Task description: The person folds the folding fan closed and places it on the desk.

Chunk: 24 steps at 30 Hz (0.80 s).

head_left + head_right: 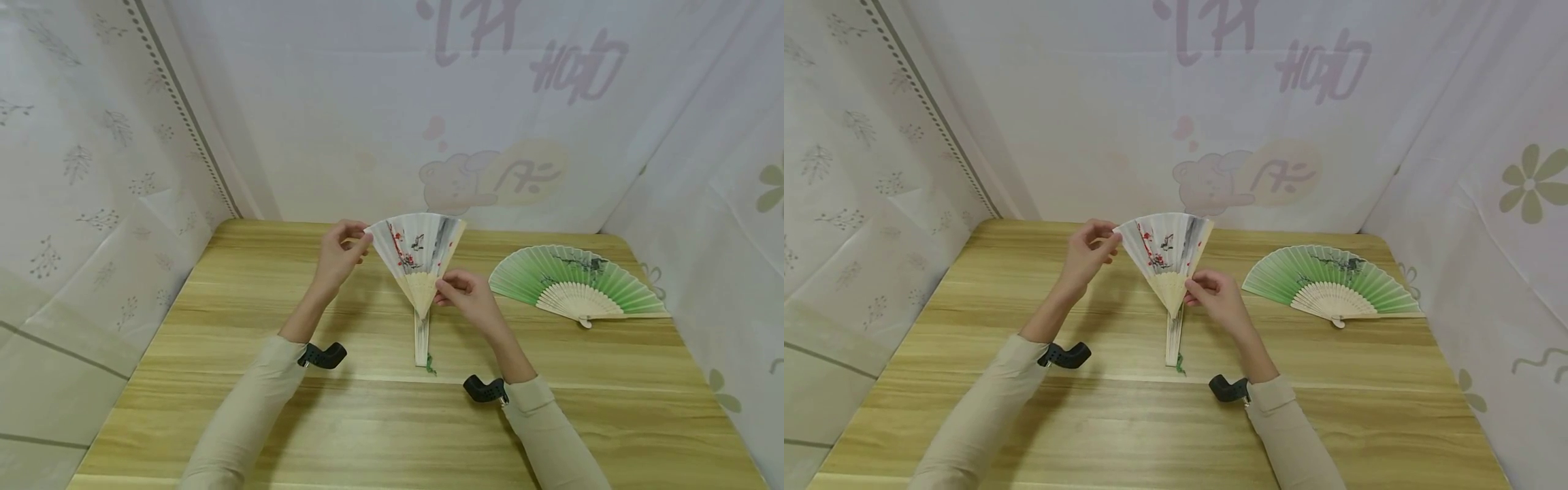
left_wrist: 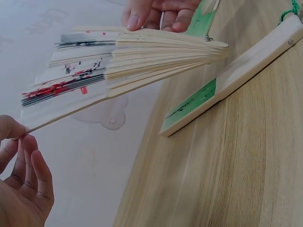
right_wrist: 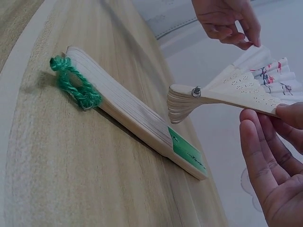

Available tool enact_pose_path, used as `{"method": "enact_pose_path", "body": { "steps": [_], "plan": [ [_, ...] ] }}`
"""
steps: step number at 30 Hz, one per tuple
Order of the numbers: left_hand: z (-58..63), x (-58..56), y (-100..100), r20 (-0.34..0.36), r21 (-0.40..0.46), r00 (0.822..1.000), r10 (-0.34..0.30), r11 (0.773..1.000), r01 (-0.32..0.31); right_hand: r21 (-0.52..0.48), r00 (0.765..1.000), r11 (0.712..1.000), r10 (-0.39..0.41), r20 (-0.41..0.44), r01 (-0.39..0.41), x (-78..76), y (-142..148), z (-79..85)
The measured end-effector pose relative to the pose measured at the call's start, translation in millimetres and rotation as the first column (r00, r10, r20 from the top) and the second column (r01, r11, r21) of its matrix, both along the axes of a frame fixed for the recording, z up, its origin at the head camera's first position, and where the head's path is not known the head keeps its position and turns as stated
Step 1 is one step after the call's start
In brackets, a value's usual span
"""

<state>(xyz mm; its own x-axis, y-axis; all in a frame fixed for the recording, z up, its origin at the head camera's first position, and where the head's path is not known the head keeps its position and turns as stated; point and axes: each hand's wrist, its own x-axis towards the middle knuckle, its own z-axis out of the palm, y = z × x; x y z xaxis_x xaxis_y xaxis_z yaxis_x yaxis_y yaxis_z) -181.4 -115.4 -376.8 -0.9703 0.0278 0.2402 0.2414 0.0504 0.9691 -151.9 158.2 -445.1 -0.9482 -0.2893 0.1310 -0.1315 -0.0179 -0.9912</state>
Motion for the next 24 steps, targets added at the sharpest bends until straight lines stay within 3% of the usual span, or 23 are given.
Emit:
{"method": "enact_pose_path", "body": {
  "steps": [7,24],
  "plan": [
    [-21.6,-16.1,1,-0.026,-0.002,1.000,-0.015,1.000,0.015,0.007,1.000,1.000,0.009,-0.012,-0.009,-0.6,0,0.8],
    [-25.4,-18.7,9,-0.050,-0.019,0.999,-0.003,1.000,0.002,0.062,1.000,0.998,0.022,-0.018,-0.021,-0.5,-7,1.6]
  ]
}}
